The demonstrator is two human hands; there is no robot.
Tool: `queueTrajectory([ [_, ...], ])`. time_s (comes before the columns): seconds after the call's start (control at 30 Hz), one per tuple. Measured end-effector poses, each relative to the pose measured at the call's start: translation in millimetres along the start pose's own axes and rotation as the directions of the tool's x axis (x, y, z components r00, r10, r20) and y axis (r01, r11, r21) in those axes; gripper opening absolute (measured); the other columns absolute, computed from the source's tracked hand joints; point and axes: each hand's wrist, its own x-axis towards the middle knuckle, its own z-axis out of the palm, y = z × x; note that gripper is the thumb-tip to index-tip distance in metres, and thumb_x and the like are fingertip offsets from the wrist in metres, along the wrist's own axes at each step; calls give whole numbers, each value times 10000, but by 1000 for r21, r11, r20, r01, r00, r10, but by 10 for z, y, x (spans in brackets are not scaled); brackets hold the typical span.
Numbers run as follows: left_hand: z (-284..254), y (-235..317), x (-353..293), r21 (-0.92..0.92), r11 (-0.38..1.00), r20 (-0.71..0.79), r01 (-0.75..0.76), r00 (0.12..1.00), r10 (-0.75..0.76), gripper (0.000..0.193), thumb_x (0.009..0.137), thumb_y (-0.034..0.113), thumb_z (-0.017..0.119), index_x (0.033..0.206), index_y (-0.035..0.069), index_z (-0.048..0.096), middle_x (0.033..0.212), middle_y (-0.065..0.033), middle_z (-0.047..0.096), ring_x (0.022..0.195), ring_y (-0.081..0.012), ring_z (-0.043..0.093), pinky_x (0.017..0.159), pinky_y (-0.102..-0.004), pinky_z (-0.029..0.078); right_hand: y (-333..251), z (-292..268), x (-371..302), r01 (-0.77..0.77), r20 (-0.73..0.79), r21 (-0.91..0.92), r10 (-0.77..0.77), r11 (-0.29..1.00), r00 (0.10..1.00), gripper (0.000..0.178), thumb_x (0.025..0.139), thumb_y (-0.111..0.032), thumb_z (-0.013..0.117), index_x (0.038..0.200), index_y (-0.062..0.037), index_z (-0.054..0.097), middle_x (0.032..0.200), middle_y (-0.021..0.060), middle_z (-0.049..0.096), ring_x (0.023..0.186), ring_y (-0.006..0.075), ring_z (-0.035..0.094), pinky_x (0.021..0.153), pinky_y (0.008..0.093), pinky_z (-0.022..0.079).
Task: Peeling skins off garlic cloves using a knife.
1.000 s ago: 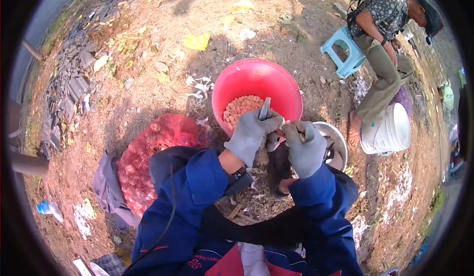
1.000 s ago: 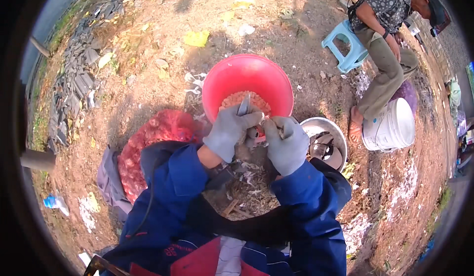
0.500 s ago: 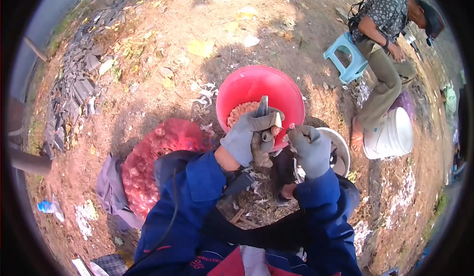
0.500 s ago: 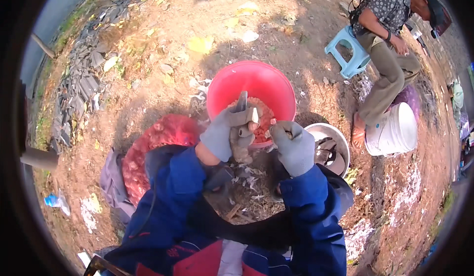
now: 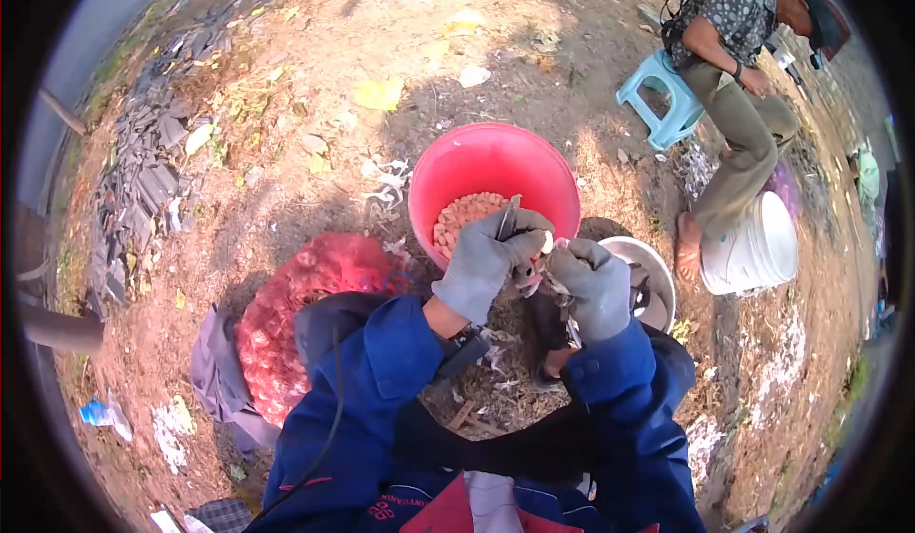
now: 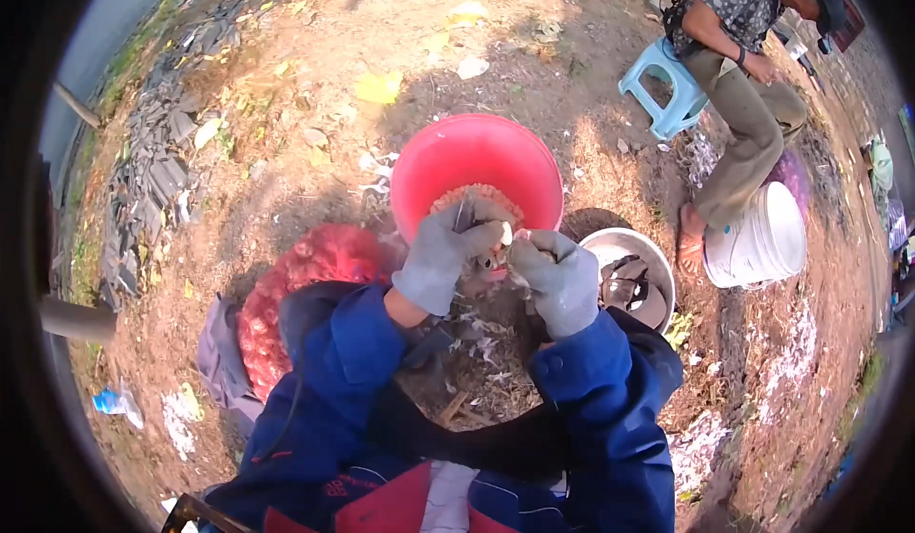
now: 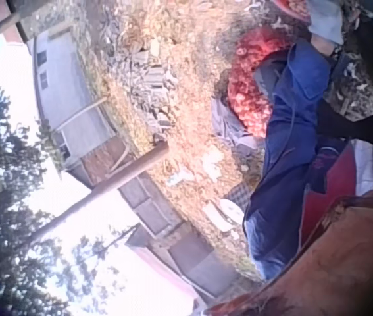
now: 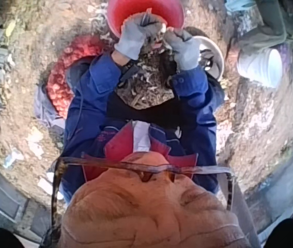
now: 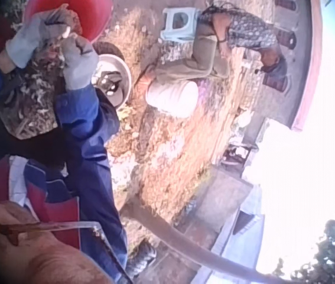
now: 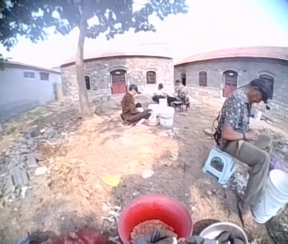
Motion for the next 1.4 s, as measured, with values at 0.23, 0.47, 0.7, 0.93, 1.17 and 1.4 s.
queueTrajectory([
  [0.23, -67, -241, -23, -312, 933, 64, 178, 984, -166, 181, 972, 181, 655, 1092, 48, 682, 725, 2, 594, 590, -112, 563, 501, -267, 457, -105, 98, -52, -172, -92, 42, 176, 984, 980, 169, 953, -152, 675, 962, 13, 713, 820, 34, 702, 686, 67, 612, 632, 241, 508],
  [0.47, -92, -244, 10, -304, 931, 103, 205, 978, -181, 226, 992, 258, 621, 1029, 42, 673, 706, -8, 582, 577, -131, 557, 497, -272, 453, -121, 122, -64, 39, -62, -332, -63, 942, 996, 249, 965, -236, 654, 956, 6, 715, 783, 6, 693, 626, 40, 557, 581, 229, 466],
  [0.7, -10, 10, 8, -47, 984, -78, 173, 981, -176, 163, 949, 180, 690, 920, 22, 663, 649, -33, 589, 515, -130, 572, 437, -274, 418, 19, 118, -30, 96, -58, -348, -124, 932, 991, 280, 955, -265, 662, 935, 11, 705, 675, -12, 633, 577, 53, 532, 540, 241, 436],
  [0.93, -91, 198, 84, 194, 979, -275, -58, 955, 111, 151, 902, 54, 691, 1040, -7, 691, 664, -10, 601, 500, -79, 537, 432, -246, 394, 0, 61, 50, -135, -84, 84, 142, 987, 986, 293, 961, -257, 664, 960, 34, 701, 757, 21, 673, 609, 61, 568, 525, 232, 437],
  [1.17, -184, 19, 108, 424, 876, -30, -229, 963, 267, 261, 888, 91, 680, 1147, 53, 682, 760, -28, 636, 622, -148, 599, 591, -327, 483, -53, 75, 35, -216, -7, 267, 226, 939, 974, 305, 962, -267, 653, 1013, 29, 706, 775, 48, 685, 582, 89, 602, 484, 236, 450],
  [1.4, -91, -101, -14, 889, 180, 286, -420, 819, 497, 153, 900, 212, 655, 999, 103, 699, 877, -121, 665, 855, -338, 663, 714, -463, 515, -153, 54, -14, -273, 181, 247, 233, 930, 955, 462, 998, -445, 574, 1003, 1, 694, 830, 66, 691, 653, 123, 633, 528, 244, 479],
])
